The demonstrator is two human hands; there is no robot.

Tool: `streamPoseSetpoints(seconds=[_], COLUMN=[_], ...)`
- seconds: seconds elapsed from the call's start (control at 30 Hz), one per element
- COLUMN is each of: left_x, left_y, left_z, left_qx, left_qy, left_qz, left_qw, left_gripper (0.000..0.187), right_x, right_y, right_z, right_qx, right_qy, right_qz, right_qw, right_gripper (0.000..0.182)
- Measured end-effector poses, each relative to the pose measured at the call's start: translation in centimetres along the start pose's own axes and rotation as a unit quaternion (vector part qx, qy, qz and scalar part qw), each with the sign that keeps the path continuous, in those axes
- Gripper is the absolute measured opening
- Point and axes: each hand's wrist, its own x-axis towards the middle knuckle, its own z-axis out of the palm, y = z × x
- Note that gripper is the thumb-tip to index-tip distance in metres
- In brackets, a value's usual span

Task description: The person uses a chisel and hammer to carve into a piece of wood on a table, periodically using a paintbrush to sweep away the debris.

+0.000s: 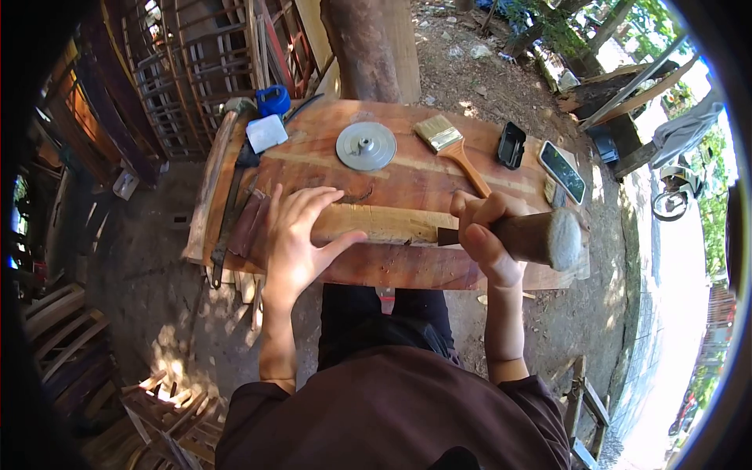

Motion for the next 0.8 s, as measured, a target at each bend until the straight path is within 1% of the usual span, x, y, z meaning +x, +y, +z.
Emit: streamPoseSetpoints(seconds=[0.03, 0.07, 0.13, 0.2, 0.27, 0.3, 0.33, 0.4, 0.47, 0.5, 0.53, 0.6, 0.63, 0.67, 0.73, 0.77, 0.8], left_x=[0.2, 0.5, 0.3, 0.3, -0.6, -0.9, -1.1, -1.4, -1.7, -1.8, -1.6, -0.6, -0.9, -1.1, -1.0, -0.3, 0.0], left_y=[0.1, 0.3, -0.3, -1.9, -6.2, -7.7, -9.2, -12.2, -13.8, -14.5, -15.1, -15.4, -16.8, -18.5, -20.9, -20.0, -19.4], left_z=[-0.4, -1.3, -2.8, -5.1, -6.9, -7.9, -8.9, -9.4, -9.9, -9.6, -9.4, -8.9, -8.8, -8.6, -8.3, -8.4, -7.9], left_qx=[-0.012, -0.004, -0.057, -0.025, 0.031, 0.076, 0.122, 0.122, 0.059, 0.089, 0.090, 0.136, 0.144, 0.144, 0.126, 0.131, 0.130], left_qy=[0.020, 0.038, 0.092, 0.154, 0.171, 0.149, 0.126, 0.139, 0.026, 0.020, 0.021, 0.033, 0.031, 0.032, -0.044, -0.060, -0.060], left_qz=[-0.001, -0.004, -0.096, -0.115, -0.188, -0.200, -0.212, -0.216, -0.254, -0.194, -0.192, -0.270, -0.258, -0.254, -0.222, -0.234, -0.228], left_qw=[1.000, 0.999, 0.989, 0.981, 0.967, 0.966, 0.961, 0.959, 0.965, 0.977, 0.977, 0.953, 0.955, 0.956, 0.966, 0.961, 0.963], left_gripper=[0.048, 0.040, 0.036, 0.030, 0.029, 0.029, 0.030, 0.031, 0.032, 0.037, 0.037, 0.040, 0.044, 0.044, 0.047, 0.049, 0.049], right_x=[-0.1, -0.2, -0.4, -0.5, -0.6, -0.7, -0.6, -0.3, -0.4, -0.4, -0.4, -0.5, -0.5, -0.5, -0.5, -0.3, -0.3], right_y=[0.0, -0.1, -0.4, -0.5, -0.2, 0.0, -0.3, -0.7, -0.6, -0.8, -0.9, -0.4, -0.3, -0.3, -0.4, -0.1, 0.1], right_z=[-0.2, -0.3, -0.3, -0.6, -0.8, -1.1, -0.9, -0.3, -0.3, -0.3, -0.4, -0.7, -0.8, -0.8, -0.7, -0.6, -0.6], right_qx=[0.012, 0.012, 0.031, 0.025, 0.016, 0.015, 0.015, -0.028, -0.042, -0.050, -0.060, -0.055, -0.051, -0.051, -0.042, -0.040, -0.042], right_qy=[0.001, 0.004, 0.005, 0.005, 0.020, 0.015, 0.018, 0.028, 0.026, 0.025, 0.023, 0.022, 0.021, 0.023, 0.043, 0.048, 0.052], right_qz=[0.012, 0.002, 0.022, 0.018, 0.040, 0.063, 0.057, 0.078, 0.084, 0.086, 0.089, 0.080, 0.073, 0.070, 0.081, 0.059, 0.055], right_qw=[1.000, 1.000, 0.999, 1.000, 0.999, 0.998, 0.998, 0.996, 0.995, 0.995, 0.994, 0.995, 0.996, 0.996, 0.995, 0.996, 0.996], right_gripper=[0.024, 0.024, 0.023, 0.023, 0.023, 0.023, 0.023, 0.026, 0.026, 0.026, 0.026, 0.026, 0.027, 0.027, 0.024, 0.025, 0.025])
